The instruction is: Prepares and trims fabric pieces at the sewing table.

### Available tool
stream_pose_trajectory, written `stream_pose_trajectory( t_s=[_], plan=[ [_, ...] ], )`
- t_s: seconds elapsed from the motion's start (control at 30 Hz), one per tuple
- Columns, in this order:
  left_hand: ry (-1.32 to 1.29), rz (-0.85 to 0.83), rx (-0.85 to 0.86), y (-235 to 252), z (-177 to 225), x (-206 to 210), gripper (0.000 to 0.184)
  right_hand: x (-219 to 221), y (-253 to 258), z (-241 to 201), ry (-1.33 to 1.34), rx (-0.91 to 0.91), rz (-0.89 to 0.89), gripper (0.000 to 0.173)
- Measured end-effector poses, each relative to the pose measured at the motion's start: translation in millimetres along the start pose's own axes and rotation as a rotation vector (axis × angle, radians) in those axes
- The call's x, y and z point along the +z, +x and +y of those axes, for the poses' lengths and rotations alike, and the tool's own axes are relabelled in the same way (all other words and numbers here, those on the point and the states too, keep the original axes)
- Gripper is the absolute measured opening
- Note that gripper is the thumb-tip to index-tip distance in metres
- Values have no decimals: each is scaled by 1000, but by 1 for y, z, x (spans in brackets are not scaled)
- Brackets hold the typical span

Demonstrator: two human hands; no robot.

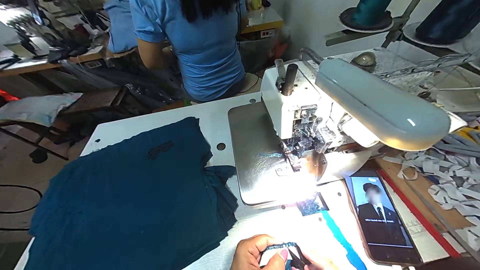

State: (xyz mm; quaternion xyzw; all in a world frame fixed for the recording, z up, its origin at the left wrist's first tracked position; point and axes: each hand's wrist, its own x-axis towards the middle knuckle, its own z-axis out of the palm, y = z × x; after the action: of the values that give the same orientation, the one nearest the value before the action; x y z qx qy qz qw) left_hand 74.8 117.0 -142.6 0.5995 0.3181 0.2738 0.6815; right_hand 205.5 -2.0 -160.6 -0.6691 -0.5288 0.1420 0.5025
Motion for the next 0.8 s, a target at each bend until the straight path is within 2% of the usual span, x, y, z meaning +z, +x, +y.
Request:
stream_pose_trajectory(
  t_s=[0.23,0.43,0.7,0.8],
  plan=[
    [23,-6,-11,0,1,0,10,2,0,-1,-15,-13,-5,24],
    [-18,-35,-42,-1,1,-2,12,8,0,5,24,-51,71,19],
    [-16,1,-43,0,2,-1,11,0,0,4,37,-32,-15,25],
    [7,42,-106,1,15,4,14,1,1,1,17,-25,-24,24]
  ],
)
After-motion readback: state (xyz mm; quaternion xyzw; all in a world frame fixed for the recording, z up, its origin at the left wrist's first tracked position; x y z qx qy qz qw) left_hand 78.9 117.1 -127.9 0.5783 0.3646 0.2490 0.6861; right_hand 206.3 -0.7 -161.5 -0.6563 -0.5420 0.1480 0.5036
